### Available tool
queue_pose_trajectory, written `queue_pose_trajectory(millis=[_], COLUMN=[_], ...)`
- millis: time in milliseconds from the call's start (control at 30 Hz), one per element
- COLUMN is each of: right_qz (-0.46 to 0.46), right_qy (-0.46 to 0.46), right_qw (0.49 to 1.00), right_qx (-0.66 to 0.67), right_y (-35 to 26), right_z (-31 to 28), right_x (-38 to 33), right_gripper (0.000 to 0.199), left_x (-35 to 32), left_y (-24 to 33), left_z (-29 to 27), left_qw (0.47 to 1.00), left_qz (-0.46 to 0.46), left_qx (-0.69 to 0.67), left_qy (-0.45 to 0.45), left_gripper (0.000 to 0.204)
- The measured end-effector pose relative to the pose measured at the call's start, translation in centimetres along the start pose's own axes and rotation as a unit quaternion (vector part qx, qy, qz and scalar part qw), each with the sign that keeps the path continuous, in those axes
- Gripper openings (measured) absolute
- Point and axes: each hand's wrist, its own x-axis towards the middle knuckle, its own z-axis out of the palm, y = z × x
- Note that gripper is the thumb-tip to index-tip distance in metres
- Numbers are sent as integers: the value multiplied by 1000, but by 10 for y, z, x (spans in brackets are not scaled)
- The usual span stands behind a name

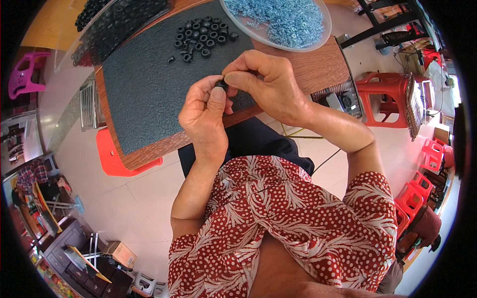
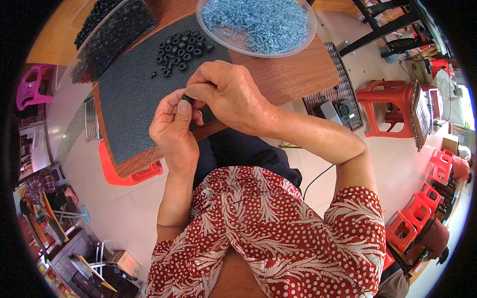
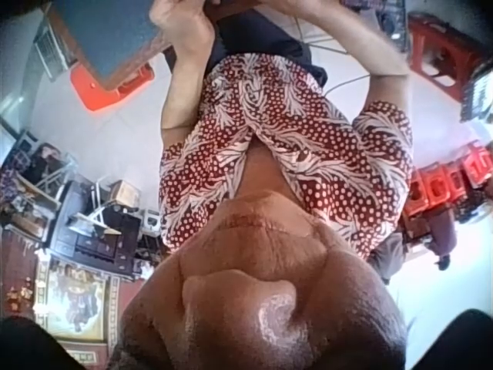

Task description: The person assembles small components by picking up inserts from a plate and pressing them into black plastic grommets by hand.

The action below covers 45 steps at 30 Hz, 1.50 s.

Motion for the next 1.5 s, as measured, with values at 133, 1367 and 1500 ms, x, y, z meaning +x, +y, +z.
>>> queue_pose_trajectory(millis=[133,1367,1500], right_qz=[0,-159,-206], right_qy=[4,-10,4], right_qw=[1000,969,958], right_qx=[-12,-190,-202], right_y=[-5,9,13], right_z=[-2,-17,-15], right_x=[0,-2,-1], right_gripper=[10,7,8], left_x=[0,3,3], left_y=[0,8,10], left_z=[1,3,4], left_qw=[1000,983,986], left_qz=[-1,-162,-150], left_qx=[-7,-84,-67], left_qy=[0,-6,-12], left_gripper=[21,19,19])
